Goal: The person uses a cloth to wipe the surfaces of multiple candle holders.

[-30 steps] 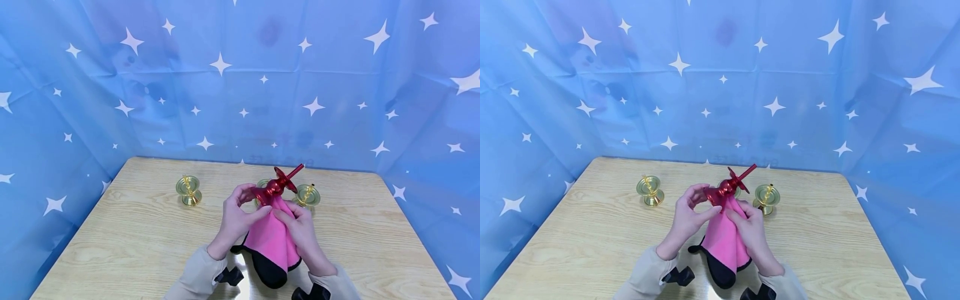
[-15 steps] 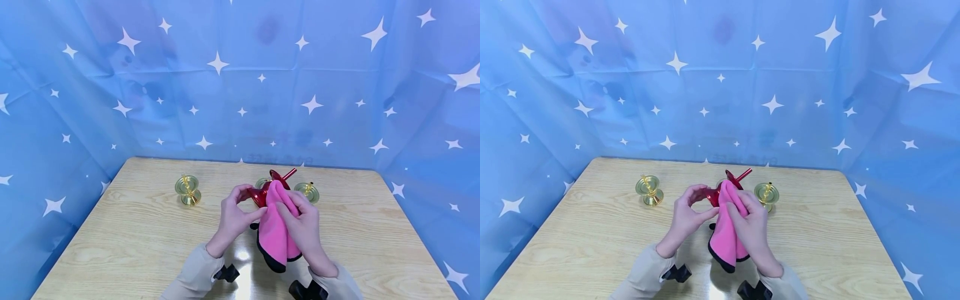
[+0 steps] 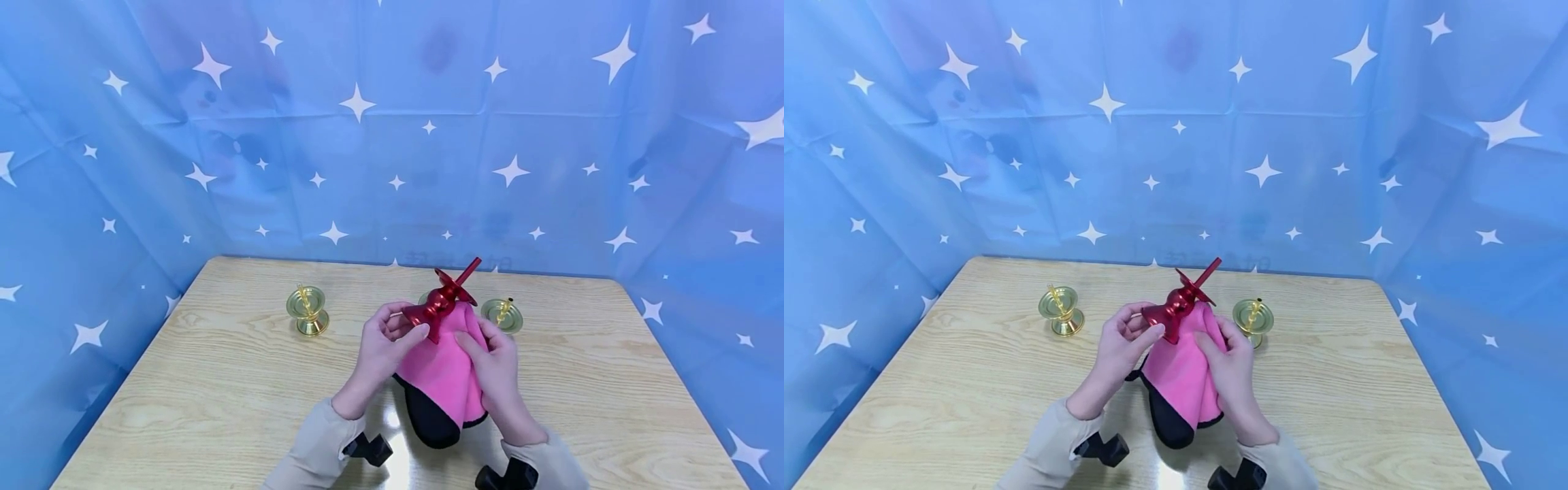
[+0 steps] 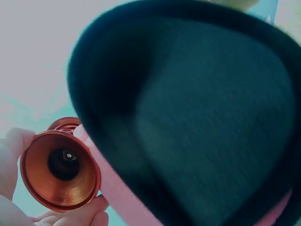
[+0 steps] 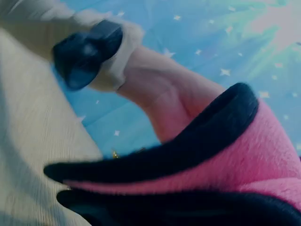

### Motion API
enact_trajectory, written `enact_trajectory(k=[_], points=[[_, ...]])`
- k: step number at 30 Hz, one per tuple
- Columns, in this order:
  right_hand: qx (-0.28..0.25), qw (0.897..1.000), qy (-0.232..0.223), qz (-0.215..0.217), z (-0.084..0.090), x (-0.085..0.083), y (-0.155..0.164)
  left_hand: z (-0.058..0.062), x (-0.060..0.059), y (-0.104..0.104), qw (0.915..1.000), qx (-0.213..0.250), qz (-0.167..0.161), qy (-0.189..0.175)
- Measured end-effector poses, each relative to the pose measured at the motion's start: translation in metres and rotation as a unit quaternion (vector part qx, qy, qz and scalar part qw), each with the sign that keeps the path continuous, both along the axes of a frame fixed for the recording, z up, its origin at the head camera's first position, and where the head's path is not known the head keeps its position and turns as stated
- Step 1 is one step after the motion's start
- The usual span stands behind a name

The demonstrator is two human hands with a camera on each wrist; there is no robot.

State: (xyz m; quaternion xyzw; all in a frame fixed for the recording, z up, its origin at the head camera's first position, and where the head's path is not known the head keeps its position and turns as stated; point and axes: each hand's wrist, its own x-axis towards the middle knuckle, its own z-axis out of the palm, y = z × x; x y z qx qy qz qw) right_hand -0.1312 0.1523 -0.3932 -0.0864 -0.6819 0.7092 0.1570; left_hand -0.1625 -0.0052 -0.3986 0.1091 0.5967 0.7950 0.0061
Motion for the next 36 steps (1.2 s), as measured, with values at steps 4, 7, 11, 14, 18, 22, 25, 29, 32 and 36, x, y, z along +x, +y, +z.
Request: enact_trajectory(k=[4, 7, 11, 14, 18, 22, 25, 29, 32, 36], points=[[-0.056, 0.997, -0.057, 0.017, 0.001, -0.006, 0.003, 0.001, 0.0, 0.0, 0.9995, -0.002, -0.019, -0.023], [-0.073, 0.995, -0.07, 0.026, 0.002, -0.011, 0.005, 0.001, 0.0, -0.001, 0.9986, 0.002, -0.038, -0.036], [-0.081, 0.993, -0.077, 0.045, 0.003, -0.016, 0.005, 0.003, 0.001, -0.002, 0.9977, -0.007, -0.054, -0.042], [-0.076, 0.991, -0.085, 0.064, 0.003, -0.018, 0.005, 0.005, 0.002, -0.003, 0.9974, -0.018, -0.053, -0.046], [-0.068, 0.99, -0.101, 0.077, 0.003, -0.017, 0.006, 0.006, 0.002, -0.002, 0.9976, -0.015, -0.039, -0.055], [-0.057, 0.992, -0.091, 0.073, 0.006, -0.011, 0.006, 0.003, 0.002, 0.0, 0.9989, -0.013, -0.016, -0.043], [-0.039, 0.995, -0.055, 0.076, 0.012, -0.004, 0.006, -0.002, -0.002, 0.0, 0.9995, -0.019, 0.016, -0.022], [-0.019, 0.996, 0.001, 0.084, 0.023, 0.003, 0.002, -0.009, -0.006, 0.001, 0.999, -0.006, 0.041, -0.013], [-0.019, 0.997, 0.016, 0.067, 0.027, 0.003, -0.002, -0.013, -0.006, 0.002, 0.9989, 0.018, 0.041, -0.01], [-0.011, 0.999, 0.001, 0.038, 0.021, -0.004, -0.004, -0.013, -0.004, 0.003, 0.999, 0.03, 0.033, 0.003]])
